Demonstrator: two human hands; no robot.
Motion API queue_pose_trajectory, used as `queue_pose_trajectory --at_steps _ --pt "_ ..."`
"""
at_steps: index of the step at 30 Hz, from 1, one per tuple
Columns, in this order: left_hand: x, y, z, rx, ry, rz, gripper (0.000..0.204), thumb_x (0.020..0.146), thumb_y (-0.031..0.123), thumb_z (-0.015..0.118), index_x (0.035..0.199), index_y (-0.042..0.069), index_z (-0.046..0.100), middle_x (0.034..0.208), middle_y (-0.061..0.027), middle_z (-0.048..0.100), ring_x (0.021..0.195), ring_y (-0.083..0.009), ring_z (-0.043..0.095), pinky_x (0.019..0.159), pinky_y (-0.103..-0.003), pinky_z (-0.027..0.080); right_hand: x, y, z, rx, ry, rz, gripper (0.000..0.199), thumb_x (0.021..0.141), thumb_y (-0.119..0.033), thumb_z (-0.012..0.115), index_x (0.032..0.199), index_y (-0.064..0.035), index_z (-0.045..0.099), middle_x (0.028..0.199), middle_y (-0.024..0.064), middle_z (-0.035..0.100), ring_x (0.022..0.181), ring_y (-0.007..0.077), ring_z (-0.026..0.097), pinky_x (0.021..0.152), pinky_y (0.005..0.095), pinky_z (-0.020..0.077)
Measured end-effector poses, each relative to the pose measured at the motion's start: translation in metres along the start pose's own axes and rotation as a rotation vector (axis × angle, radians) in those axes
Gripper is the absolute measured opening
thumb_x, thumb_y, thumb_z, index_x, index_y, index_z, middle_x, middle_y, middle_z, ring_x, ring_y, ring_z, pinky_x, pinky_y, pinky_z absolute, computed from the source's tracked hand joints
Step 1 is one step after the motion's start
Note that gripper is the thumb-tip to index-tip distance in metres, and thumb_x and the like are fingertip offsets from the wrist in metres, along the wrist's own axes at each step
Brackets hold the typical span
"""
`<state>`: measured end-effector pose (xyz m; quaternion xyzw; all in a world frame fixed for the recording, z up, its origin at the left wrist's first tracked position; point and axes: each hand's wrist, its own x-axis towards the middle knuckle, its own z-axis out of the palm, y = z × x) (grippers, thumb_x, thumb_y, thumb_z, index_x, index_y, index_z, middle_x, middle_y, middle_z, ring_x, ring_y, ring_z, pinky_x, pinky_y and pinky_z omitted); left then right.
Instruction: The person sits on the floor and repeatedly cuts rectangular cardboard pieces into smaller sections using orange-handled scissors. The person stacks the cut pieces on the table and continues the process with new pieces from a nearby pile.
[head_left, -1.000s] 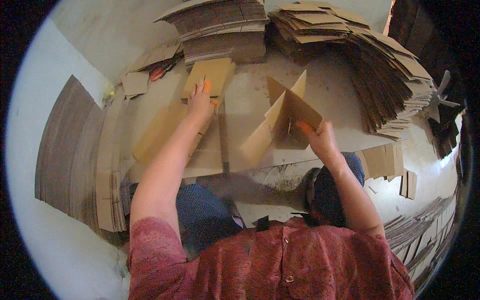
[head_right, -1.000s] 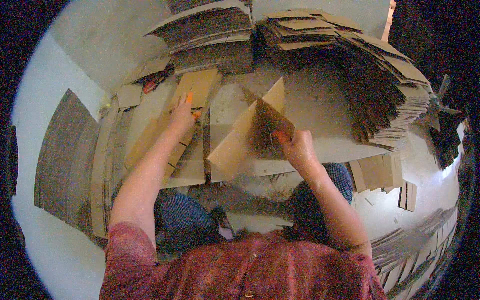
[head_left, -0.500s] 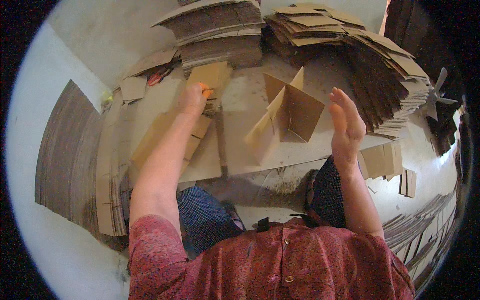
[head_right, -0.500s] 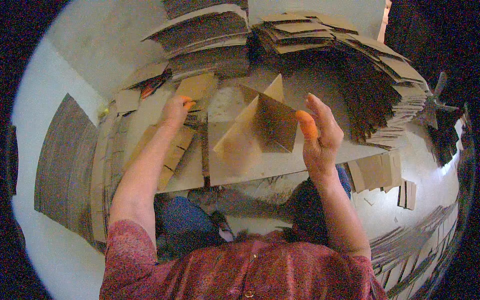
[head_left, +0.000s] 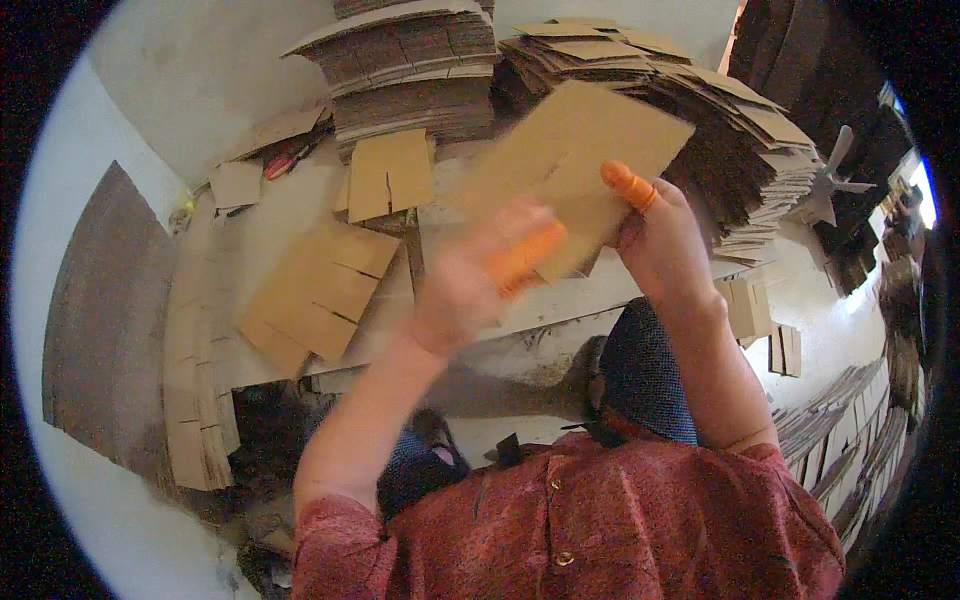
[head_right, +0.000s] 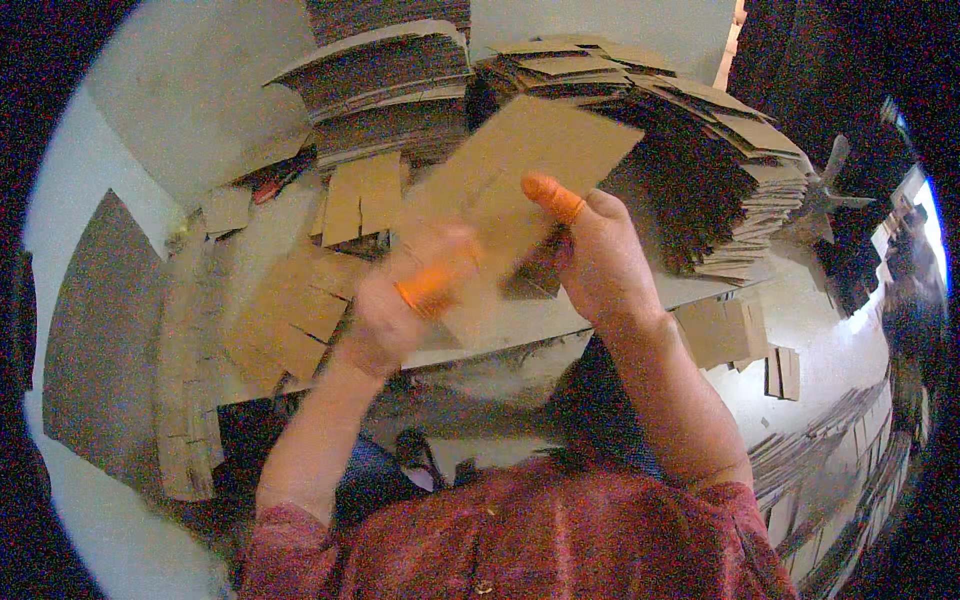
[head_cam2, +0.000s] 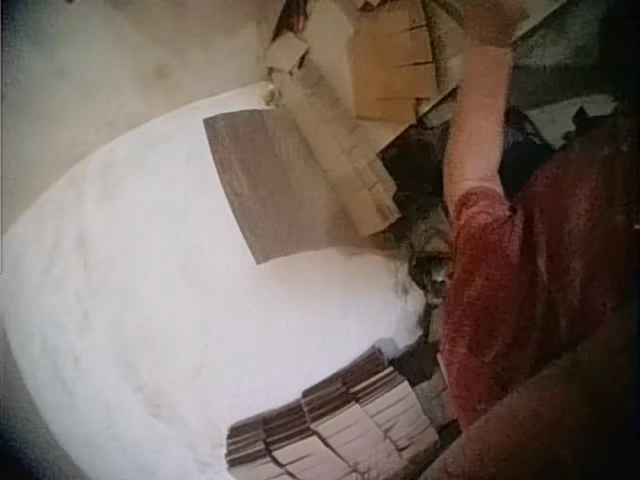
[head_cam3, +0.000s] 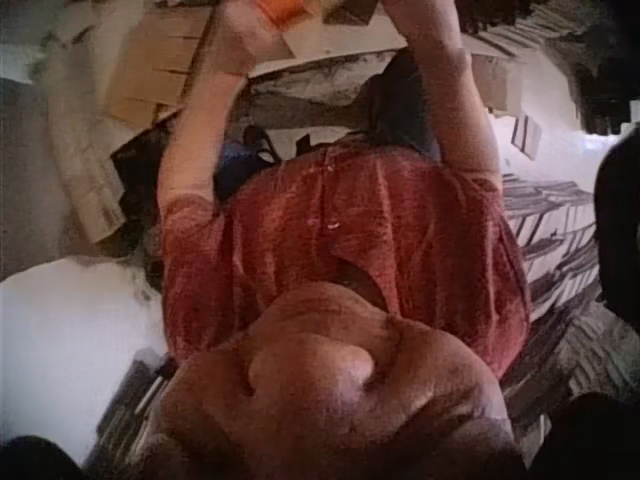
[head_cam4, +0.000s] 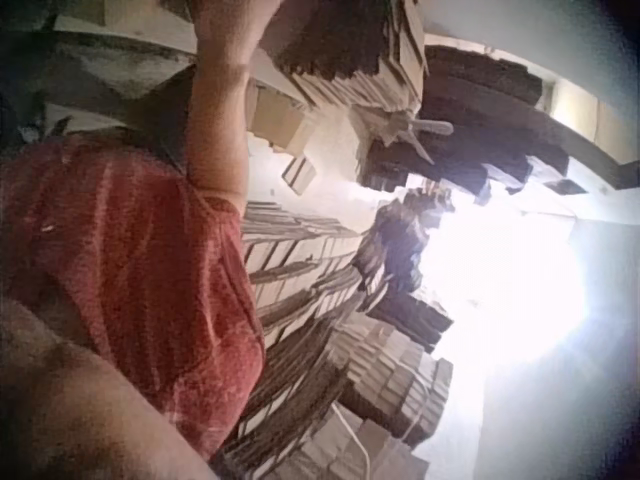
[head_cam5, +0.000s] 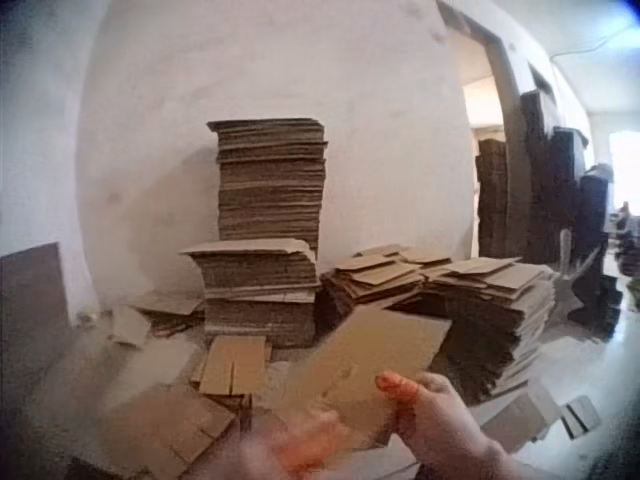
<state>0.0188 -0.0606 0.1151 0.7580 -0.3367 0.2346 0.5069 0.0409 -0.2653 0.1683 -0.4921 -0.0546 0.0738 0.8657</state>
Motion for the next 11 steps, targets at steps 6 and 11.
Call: queue_pose_trajectory --at_steps 6,11 --pt "-0.029 0.008 0.026 0.299 0.407 -0.111 0.058 0.073 0.028 0.072 0.121 0.003 0.051 0.125 -0.0143 0.049 0.117 -0.0258 0.045 0.096 -0.034 0.036 -0.014 -0.006 -0.006 -0.13 0.098 -0.434 0.016 0.084 -0.004 0.056 0.1 -0.001 0.06 0.097 0.0055 0.063 0.087 0.0158 0.059 0.076 0.0281 0.0469" --pt "-0.043 -0.014 0.018 0.204 -0.099 -0.786 0.058 0.077 0.019 0.069 0.127 0.004 0.043 0.128 -0.0148 0.047 0.111 -0.023 0.049 0.088 -0.032 0.041 -0.015 0.011 -0.032 -0.779 0.044 -0.535 0.021 0.086 -0.001 0.053 0.105 -0.0017 0.06 0.101 0.006 0.063 0.09 0.0158 0.058 0.081 0.028 0.0457"
